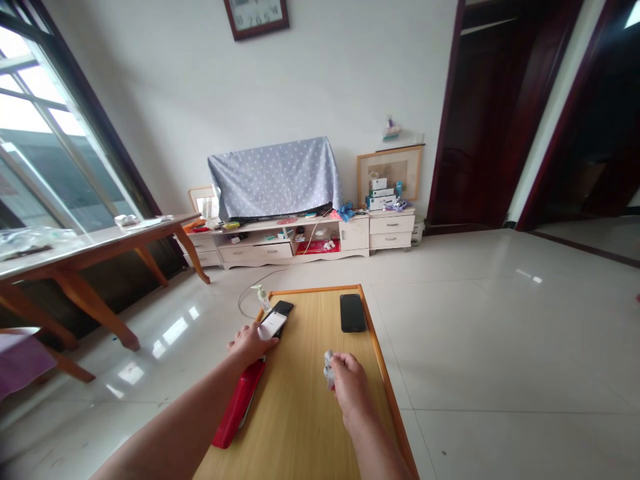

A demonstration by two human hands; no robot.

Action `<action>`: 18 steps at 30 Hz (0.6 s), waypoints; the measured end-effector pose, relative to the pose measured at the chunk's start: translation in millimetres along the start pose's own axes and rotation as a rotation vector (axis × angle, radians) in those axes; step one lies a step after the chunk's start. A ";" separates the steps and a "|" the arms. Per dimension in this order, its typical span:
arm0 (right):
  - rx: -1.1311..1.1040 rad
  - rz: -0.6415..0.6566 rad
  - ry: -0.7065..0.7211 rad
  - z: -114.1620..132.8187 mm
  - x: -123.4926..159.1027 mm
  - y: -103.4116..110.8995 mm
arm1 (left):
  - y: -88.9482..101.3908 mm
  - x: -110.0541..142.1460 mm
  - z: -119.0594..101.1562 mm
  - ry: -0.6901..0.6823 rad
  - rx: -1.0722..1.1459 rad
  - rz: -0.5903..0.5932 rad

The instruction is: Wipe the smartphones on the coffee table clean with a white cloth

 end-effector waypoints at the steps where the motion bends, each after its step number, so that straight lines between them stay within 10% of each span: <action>1: 0.002 0.001 -0.003 -0.4 0.7 -1.2 | 0.9 -0.1 -0.4 0.001 0.001 0.002; 10: 0.018 -0.002 0.036 0.4 5.0 1.0 | 15.9 27.9 -5.9 -0.032 0.030 -0.080; 18: 0.039 -0.006 -0.016 9.2 14.2 1.5 | -5.0 77.1 -52.7 -0.219 0.023 -0.091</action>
Point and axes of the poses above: each hand's wrist, its own x-axis away from the middle knuckle, its own y-axis out of the back of the hand, z = x × y, the point moved 7 cm from there along -x, towards the middle knuckle, and after that the axes turned 8 degrees about x, right-handed, at the moved point
